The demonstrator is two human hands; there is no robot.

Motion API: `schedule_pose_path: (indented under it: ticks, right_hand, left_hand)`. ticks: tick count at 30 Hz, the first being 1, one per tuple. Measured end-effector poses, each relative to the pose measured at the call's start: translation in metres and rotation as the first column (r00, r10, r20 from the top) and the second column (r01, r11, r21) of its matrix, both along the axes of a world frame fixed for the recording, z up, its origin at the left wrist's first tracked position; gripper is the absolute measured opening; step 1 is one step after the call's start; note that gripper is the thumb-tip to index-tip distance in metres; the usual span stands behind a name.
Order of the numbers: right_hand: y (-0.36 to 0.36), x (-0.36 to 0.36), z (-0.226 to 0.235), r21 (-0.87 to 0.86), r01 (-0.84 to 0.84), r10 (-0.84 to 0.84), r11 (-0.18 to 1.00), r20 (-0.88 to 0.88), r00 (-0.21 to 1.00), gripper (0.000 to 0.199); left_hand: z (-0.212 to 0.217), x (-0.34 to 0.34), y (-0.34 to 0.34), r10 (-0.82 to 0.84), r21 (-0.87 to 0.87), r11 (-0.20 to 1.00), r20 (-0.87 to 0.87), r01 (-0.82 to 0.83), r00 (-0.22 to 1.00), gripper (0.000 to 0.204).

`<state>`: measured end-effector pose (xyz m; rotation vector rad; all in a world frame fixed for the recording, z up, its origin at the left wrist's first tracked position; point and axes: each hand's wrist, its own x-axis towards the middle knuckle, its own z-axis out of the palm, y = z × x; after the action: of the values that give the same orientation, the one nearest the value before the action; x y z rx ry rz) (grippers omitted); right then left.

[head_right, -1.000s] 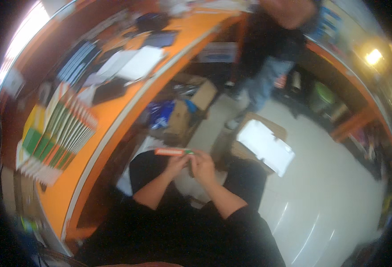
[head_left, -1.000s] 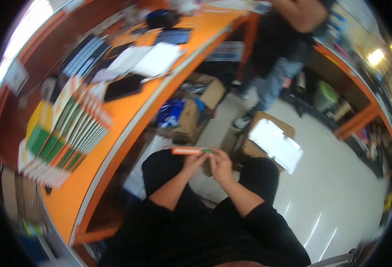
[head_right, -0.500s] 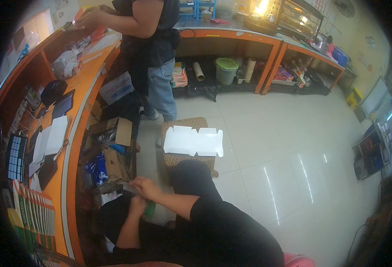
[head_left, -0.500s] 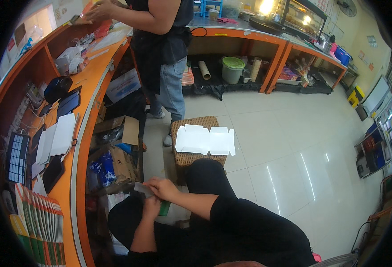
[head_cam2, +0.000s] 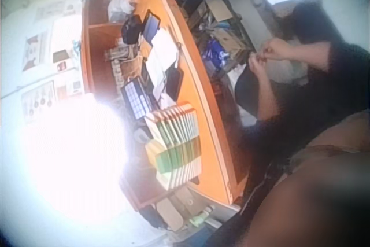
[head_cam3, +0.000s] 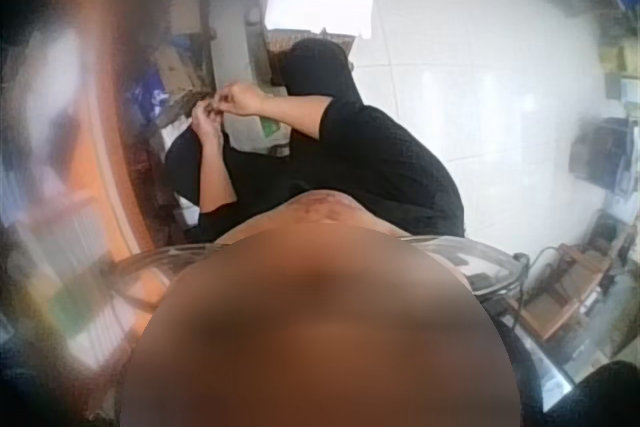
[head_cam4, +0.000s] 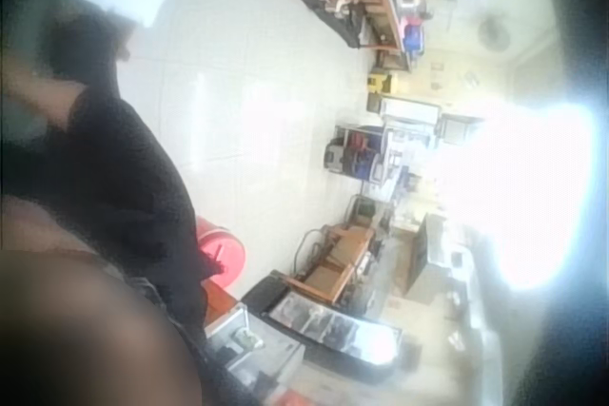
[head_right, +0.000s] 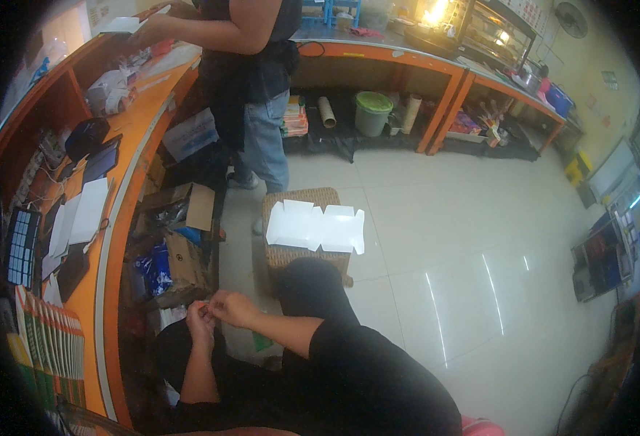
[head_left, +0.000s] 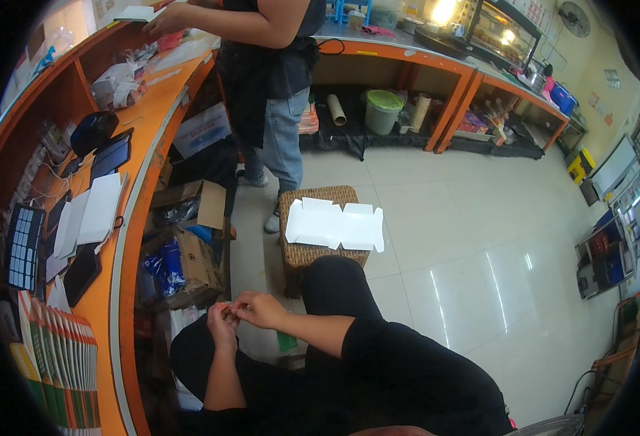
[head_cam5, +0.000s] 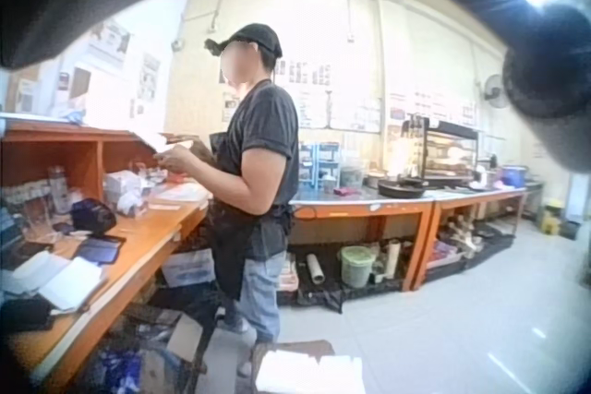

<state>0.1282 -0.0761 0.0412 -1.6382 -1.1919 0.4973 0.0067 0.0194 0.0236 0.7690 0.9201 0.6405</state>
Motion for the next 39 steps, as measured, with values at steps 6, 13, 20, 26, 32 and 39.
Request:
schedule_pose_path:
  ticks: [6,13,20,26,32,39]
  right_hand:
    - [0.003,-0.004,-0.008,-0.033,0.228,-0.223,0.973,-0.384,0.896,0.013]
    - [0.007,-0.002,-0.022,0.111,0.204,-0.132,0.973,-0.456,0.880,0.020]
    - [0.004,-0.012,-0.025,0.206,0.176,-0.064,0.963,-0.459,0.886,0.020]
    - [0.017,-0.002,-0.028,0.151,0.145,-0.054,0.978,-0.484,0.873,0.024]
    - [0.012,0.014,-0.022,-0.209,0.068,-0.153,0.975,-0.423,0.893,0.033]
    - [0.027,0.040,-0.041,-0.173,0.368,-0.406,0.914,-0.426,0.808,0.011]
  left_hand:
    - [-0.017,0.007,-0.002,-0.102,0.413,0.901,-0.095,0.132,0.990,0.016]
    - [-0.030,0.005,-0.004,-0.204,0.383,0.901,-0.043,0.205,0.978,0.022]
    - [-0.029,0.004,-0.004,-0.215,0.254,0.947,0.036,0.199,0.976,0.024]
    - [-0.020,0.004,-0.006,-0.183,0.187,0.967,0.045,0.172,0.982,0.029]
    - [-0.022,0.002,-0.005,-0.350,0.060,0.937,0.118,0.345,0.929,0.030]
    - [-0.033,0.004,0.013,0.240,0.741,0.672,-0.227,0.007,0.944,0.041]
